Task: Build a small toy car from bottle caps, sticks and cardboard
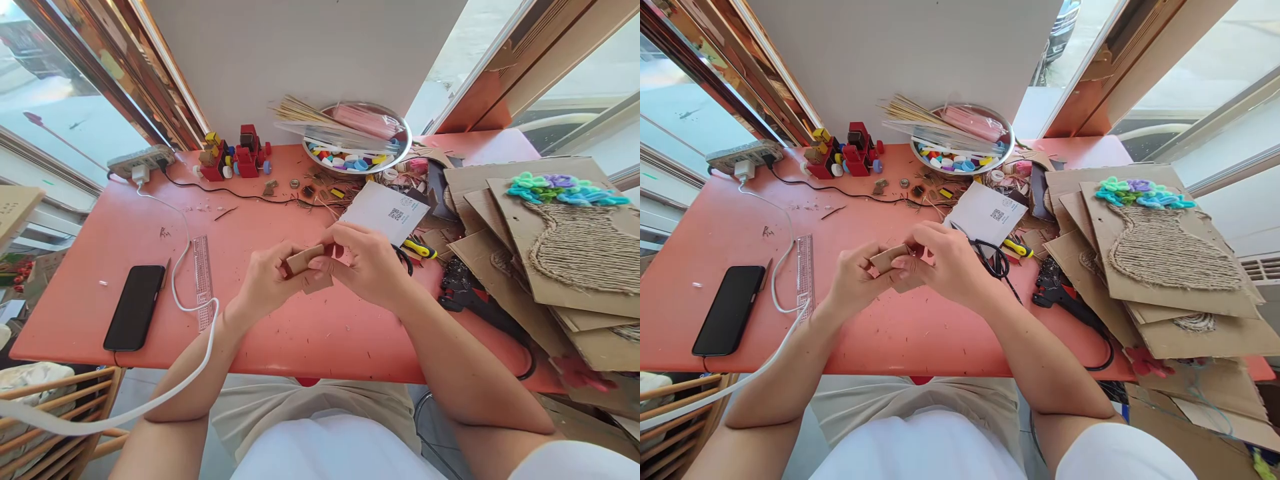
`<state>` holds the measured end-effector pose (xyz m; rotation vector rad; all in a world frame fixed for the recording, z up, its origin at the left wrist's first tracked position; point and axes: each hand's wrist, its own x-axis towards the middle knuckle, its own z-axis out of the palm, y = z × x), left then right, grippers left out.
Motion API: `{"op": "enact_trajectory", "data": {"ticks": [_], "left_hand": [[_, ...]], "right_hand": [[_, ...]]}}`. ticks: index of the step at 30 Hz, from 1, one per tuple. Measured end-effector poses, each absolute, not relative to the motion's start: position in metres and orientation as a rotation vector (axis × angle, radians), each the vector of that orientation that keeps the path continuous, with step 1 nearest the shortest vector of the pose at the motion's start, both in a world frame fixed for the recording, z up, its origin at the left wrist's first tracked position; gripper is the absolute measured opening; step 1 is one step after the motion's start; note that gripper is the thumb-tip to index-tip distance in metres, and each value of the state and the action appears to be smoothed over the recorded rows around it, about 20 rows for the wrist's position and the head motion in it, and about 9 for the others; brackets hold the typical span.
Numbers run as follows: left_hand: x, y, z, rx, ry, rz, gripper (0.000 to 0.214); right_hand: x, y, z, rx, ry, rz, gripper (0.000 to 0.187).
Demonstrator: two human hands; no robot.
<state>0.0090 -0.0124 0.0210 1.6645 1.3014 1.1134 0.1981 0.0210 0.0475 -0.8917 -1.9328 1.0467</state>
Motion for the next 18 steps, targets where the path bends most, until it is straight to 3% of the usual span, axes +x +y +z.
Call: {"op": "enact_trajectory", "data": {"ticks": [10,18], "left_hand": [[0.003,-0.013,0.021,1.787,1.090,1.084,0.074],[0.005,-0.012,-0.004,1.851,1.467,1.183,0.076]], "right_hand": [[0.192,0.023,0.045,-0.910,-1.688,1.302,0.058],[0.181,0.012,0.029,-0.907,-1.771,1.091,0.035]]}}
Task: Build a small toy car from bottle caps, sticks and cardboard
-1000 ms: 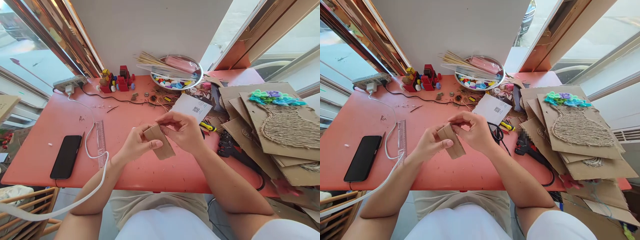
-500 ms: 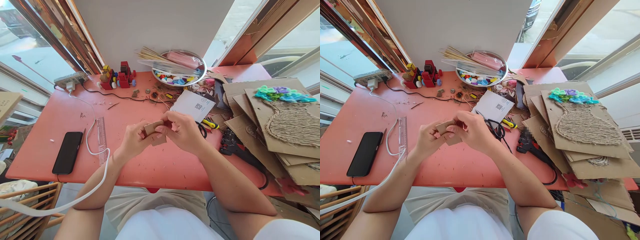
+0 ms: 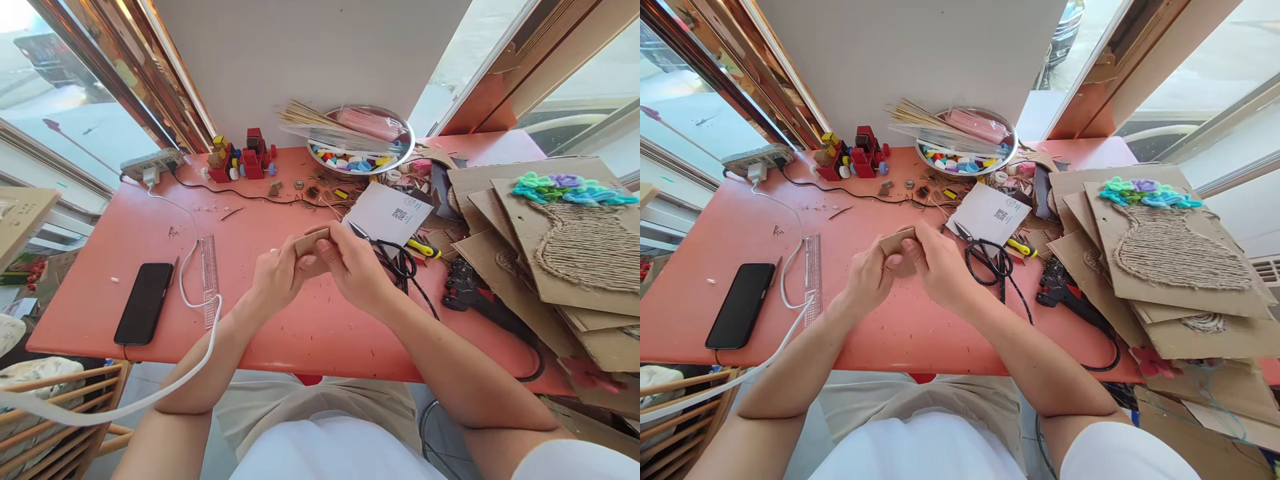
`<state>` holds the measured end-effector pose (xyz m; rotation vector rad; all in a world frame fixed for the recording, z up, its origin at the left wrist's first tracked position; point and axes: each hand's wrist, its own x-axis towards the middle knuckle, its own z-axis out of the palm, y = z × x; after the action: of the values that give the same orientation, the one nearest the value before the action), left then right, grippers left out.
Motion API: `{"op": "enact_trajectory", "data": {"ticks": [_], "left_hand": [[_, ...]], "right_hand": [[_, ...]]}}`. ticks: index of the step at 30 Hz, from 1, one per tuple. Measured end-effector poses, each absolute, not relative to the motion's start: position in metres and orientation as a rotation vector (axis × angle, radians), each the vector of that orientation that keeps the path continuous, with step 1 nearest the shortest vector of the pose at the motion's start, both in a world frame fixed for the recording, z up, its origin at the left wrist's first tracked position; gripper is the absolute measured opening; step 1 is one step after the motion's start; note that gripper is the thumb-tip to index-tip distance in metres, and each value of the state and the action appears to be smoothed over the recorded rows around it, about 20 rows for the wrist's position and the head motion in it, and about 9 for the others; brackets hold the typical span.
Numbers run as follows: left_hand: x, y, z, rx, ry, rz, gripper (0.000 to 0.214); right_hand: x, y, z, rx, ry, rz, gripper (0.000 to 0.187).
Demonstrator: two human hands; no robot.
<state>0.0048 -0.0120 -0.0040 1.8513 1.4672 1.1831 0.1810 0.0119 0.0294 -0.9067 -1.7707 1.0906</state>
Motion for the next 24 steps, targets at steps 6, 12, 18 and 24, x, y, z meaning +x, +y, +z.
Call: {"op": "enact_trajectory", "data": {"ticks": [6,12,18,24], "left_hand": [[0.002,-0.014,0.010,1.801,1.404,1.240,0.072],[0.009,-0.013,0.012,1.585,1.111,1.308,0.071],[0.018,-0.014,0.005,1.346,0.908,1.223,0.073],[0.026,-0.024,0.002,1.179,0.732,1.204,0.072]], "right_hand": [[0.172,0.010,0.025,-0.844,-1.548,1.621,0.044],[0.171,0.012,0.027,-0.793,-1.377,1.667,0.064],[0.179,0.015,0.023,-0.832,-1.448,1.567,0.063],[0.182,0.012,0.021,-0.835,-1.576,1.508,0.062]]}}
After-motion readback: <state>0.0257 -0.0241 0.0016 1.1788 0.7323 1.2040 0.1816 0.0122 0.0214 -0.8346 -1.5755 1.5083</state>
